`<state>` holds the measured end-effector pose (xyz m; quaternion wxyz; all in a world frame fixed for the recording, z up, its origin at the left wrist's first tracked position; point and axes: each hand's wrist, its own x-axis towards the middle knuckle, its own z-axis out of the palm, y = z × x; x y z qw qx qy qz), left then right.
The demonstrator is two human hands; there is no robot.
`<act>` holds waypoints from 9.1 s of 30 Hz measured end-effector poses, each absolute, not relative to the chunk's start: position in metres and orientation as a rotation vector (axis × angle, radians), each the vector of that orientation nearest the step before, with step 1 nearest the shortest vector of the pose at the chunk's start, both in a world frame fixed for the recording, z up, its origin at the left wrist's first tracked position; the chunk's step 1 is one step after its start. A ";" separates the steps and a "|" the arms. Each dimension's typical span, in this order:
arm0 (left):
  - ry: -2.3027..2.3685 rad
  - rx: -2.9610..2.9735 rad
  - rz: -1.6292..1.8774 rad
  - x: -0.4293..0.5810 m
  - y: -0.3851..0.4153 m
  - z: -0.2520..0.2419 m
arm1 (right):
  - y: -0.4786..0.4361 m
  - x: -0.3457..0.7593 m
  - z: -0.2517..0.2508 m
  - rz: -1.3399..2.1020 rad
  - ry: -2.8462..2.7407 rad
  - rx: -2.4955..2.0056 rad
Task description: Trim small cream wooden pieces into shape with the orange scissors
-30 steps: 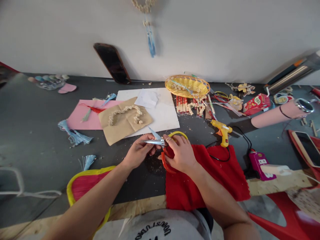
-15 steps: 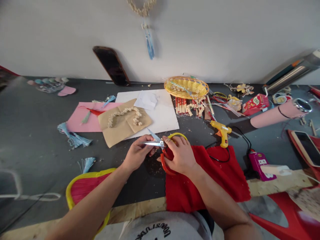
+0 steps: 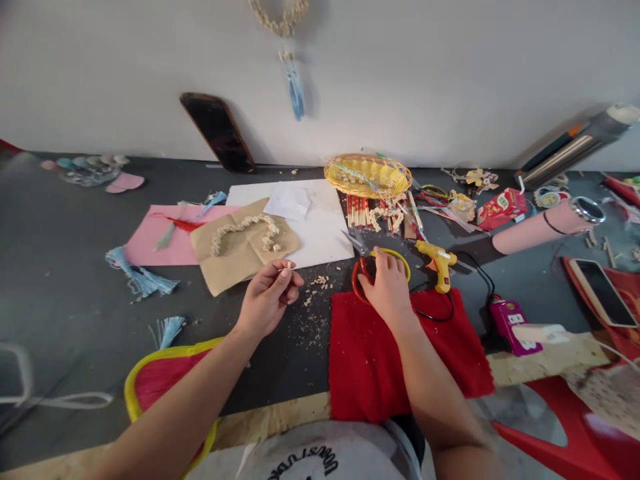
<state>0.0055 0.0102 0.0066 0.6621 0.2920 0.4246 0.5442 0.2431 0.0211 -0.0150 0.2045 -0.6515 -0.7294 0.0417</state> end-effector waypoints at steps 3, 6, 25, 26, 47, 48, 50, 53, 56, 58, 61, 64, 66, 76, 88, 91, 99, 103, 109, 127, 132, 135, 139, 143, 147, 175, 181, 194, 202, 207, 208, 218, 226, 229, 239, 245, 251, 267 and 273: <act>0.958 0.662 1.221 0.005 0.010 0.007 | 0.019 0.245 -0.011 0.042 -2.116 -1.815; 0.964 0.661 1.214 0.004 0.011 0.006 | 0.014 0.243 0.003 0.009 -2.180 -1.823; 0.923 0.705 1.104 0.004 0.010 0.004 | 0.045 0.201 -0.003 0.016 -2.508 -1.514; 0.931 0.700 1.112 0.005 0.010 0.005 | 0.044 0.201 -0.002 0.025 -2.504 -1.502; 0.898 0.765 0.853 0.005 0.006 0.003 | 0.026 0.181 0.001 0.296 -2.125 -0.854; 0.888 0.772 0.843 0.005 0.006 0.003 | 0.026 0.180 0.001 0.294 -2.130 -0.821; 0.881 0.782 0.825 0.004 0.005 0.003 | 0.026 0.178 0.001 0.300 -2.131 -0.785; 0.887 0.777 0.819 0.004 0.006 0.004 | 0.028 0.185 0.008 0.309 -2.123 -0.841; 0.886 0.741 0.882 0.005 0.007 0.006 | 0.032 0.205 0.017 0.203 -2.113 -1.126; 0.888 0.719 0.935 0.006 0.008 0.007 | 0.033 0.222 0.019 0.113 -2.167 -1.374; 0.897 0.699 0.964 0.007 0.009 0.008 | 0.033 0.241 0.013 0.009 -2.266 -1.632; 0.898 0.693 0.967 0.007 0.010 0.008 | 0.032 0.250 0.002 -0.015 -2.279 -1.727; 0.887 0.685 0.977 0.006 0.009 0.009 | 0.031 0.252 -0.003 -0.004 -2.244 -1.764; 0.857 0.643 0.969 0.004 0.010 0.010 | 0.032 0.260 -0.007 0.111 -2.199 -1.830; 0.815 0.540 0.990 0.001 0.011 0.009 | 0.016 0.237 0.013 0.390 -2.005 -1.339; 0.806 0.513 1.012 0.001 0.011 0.007 | 0.011 0.226 0.009 0.295 -2.269 -1.197; 0.803 0.502 1.016 0.001 0.011 0.005 | 0.011 0.218 -0.003 0.251 -2.357 -1.229; 0.801 0.500 1.021 0.001 0.011 0.003 | 0.012 0.220 -0.006 0.251 -2.369 -1.229; 0.821 0.505 1.023 0.001 0.011 0.003 | 0.012 0.222 -0.007 0.218 -2.381 -1.237; 0.865 0.630 0.957 0.004 0.010 0.008 | 0.024 0.235 -0.011 0.137 -2.106 -1.626; 0.909 0.766 0.771 0.007 0.007 0.008 | 0.023 0.235 -0.005 0.047 -2.121 -1.576; 0.893 0.858 0.690 0.006 0.006 0.007 | 0.014 0.220 0.001 0.183 -2.102 -1.205; 0.864 0.933 0.617 0.005 0.003 0.005 | 0.004 0.200 0.004 0.484 -2.067 -0.871; 0.860 0.926 0.610 0.006 0.002 0.005 | 0.002 0.193 0.003 0.574 -2.046 -0.857; 0.862 0.952 0.634 0.007 0.002 0.007 | 0.002 0.194 0.002 0.661 -1.970 -0.916; 0.858 1.090 0.563 0.006 0.001 0.010 | 0.002 0.197 -0.004 0.780 -1.892 -0.928; 0.893 1.220 0.554 0.004 0.001 0.007 | 0.002 0.198 -0.003 0.765 -1.914 -0.929; 0.884 1.180 0.591 0.007 -0.001 0.008 | 0.001 0.200 0.003 0.751 -1.915 -0.929; 0.847 1.182 0.584 0.006 -0.002 0.006 | 0.001 0.200 -0.001 0.708 -1.923 -0.895; 0.841 1.162 0.554 0.006 -0.002 0.003 | 0.003 0.201 0.000 0.616 -2.036 -0.807; 0.847 1.153 0.553 0.007 -0.002 0.002 | 0.003 0.201 0.001 0.595 -2.046 -0.808; 0.882 1.105 0.577 0.009 -0.001 0.010 | 0.003 0.200 0.000 0.606 -2.001 -0.914; 0.927 1.122 0.603 0.010 -0.001 0.008 | 0.002 0.199 -0.002 0.630 -1.982 -0.933; 0.937 1.131 0.608 0.010 -0.001 0.008 | 0.001 0.198 -0.002 0.647 -1.972 -0.931; 1.000 1.203 0.660 0.009 -0.001 0.008 | 0.001 0.198 0.002 0.598 -1.992 -0.907; 0.998 1.201 0.650 0.008 -0.001 0.005 | 0.001 0.197 0.004 0.578 -2.012 -0.892; 0.982 1.178 0.648 0.008 -0.001 0.005 | 0.001 0.198 0.004 0.565 -2.014 -0.873; 0.921 1.085 0.666 0.009 -0.001 0.006 | 0.001 0.197 0.004 0.571 -2.021 -0.884; 0.907 1.054 0.695 0.009 -0.001 0.008 | 0.000 0.197 0.000 0.594 -1.954 -0.960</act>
